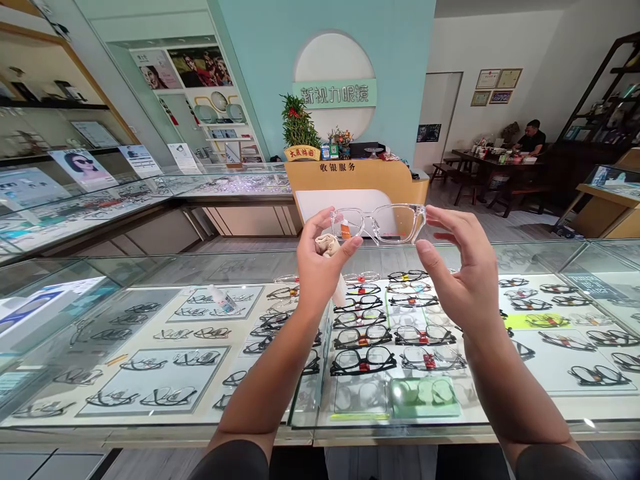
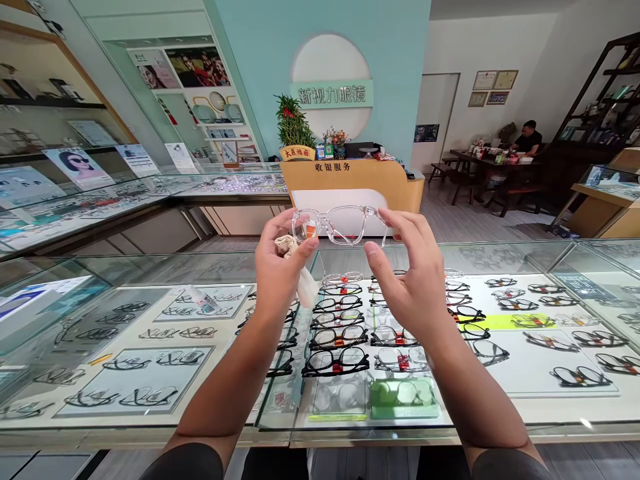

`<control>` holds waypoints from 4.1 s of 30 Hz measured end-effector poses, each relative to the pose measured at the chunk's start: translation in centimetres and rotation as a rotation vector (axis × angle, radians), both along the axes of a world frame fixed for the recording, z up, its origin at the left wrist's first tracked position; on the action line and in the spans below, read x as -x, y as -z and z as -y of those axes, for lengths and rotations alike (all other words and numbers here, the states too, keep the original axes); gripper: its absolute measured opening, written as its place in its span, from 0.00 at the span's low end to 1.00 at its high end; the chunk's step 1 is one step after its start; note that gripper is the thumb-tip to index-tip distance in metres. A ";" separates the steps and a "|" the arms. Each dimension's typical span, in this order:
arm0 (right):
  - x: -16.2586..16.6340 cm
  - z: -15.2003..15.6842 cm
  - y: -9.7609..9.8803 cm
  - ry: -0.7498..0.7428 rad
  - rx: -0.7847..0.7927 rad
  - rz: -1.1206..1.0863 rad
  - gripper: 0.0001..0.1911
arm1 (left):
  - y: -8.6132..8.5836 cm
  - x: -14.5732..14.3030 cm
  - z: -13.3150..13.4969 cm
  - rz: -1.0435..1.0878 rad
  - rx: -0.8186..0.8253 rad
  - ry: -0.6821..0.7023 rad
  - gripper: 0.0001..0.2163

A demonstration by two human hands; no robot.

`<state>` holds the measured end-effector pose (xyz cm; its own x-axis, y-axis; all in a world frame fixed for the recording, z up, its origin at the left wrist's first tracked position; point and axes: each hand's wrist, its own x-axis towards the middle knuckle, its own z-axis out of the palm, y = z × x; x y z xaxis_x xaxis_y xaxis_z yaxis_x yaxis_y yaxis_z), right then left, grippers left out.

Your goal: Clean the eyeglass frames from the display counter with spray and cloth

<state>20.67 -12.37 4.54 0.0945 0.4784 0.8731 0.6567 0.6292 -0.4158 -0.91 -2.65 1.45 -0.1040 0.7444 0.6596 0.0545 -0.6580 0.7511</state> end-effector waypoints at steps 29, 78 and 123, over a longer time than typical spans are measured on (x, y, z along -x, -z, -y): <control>-1.7 -4.7 1.7 -0.381 0.288 -0.345 0.14 | 0.4 -0.6 1.6 -0.162 -0.511 -0.401 0.39; -1.0 -2.8 0.3 -0.598 0.372 -0.557 0.15 | 0.4 -0.9 0.5 -0.122 -0.230 -0.122 0.35; -1.3 -1.7 -0.2 -0.284 0.331 -0.016 0.05 | 0.7 -1.1 1.1 -0.265 -0.283 -0.022 0.38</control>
<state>21.99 -10.62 4.71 -0.0685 0.7411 0.6678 0.4686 0.6149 -0.6343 0.22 -3.79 0.74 0.0842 0.5282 0.8449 0.2385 -0.8340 0.4976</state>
